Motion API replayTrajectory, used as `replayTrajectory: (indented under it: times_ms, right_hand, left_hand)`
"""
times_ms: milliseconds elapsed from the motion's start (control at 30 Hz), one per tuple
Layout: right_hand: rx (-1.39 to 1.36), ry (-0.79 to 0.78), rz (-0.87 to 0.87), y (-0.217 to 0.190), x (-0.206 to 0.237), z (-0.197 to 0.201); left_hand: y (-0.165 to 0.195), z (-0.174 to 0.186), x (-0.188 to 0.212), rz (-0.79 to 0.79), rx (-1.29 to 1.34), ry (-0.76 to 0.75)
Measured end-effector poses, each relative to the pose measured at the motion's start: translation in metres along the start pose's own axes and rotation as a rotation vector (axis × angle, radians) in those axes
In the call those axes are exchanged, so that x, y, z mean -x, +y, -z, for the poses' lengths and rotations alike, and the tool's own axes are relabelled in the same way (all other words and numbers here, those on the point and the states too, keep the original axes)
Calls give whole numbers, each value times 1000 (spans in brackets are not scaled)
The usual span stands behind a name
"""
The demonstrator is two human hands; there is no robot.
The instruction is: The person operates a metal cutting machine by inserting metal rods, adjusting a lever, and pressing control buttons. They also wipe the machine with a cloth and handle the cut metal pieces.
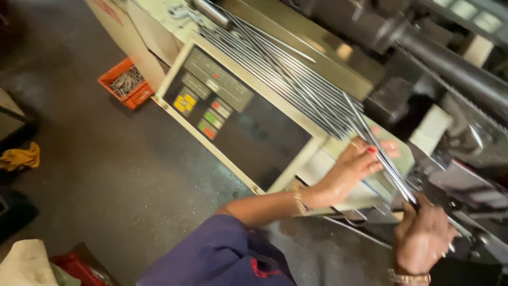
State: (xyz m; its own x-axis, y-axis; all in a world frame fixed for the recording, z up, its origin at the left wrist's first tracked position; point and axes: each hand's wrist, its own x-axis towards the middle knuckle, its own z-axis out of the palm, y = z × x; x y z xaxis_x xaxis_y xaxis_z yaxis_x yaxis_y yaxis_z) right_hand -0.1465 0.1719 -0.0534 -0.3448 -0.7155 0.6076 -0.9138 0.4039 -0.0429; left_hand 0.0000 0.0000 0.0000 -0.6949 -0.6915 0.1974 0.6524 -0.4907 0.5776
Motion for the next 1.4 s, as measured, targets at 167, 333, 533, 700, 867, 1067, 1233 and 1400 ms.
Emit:
replayTrajectory:
  times_ms: [167,333,533,700,867,1067,1233,1400]
  right_hand:
    - [-175,-65,135,-86,-103,-30]
    - [-309,-163,146,-148,-188,-68]
    - [-484,-216,282,-188,-224,-103]
    - [-391,-245,303,-195,-211,-96]
    - [-404,-291,307,-172,-188,-60]
    - [-451,-260,230,-147,-158,-30]
    - [-472,-233,195,-134,-139,-24]
    - [-328,-172,72,-112,-107,5]
  left_hand:
    - [79,91,-37,-98,-20,145]
    - [168,151,-85,-300,-226,227]
    - [246,186,-118,-576,-1472,153]
    - [250,189,-137,-461,-2152,-205]
    - [239,199,-128,-452,-2112,-298]
    - [238,181,-129,-673,-2190,-342]
    - [190,121,-135,-605,-2031,-565]
    - [123,50,-128,-607,-1888,-925]
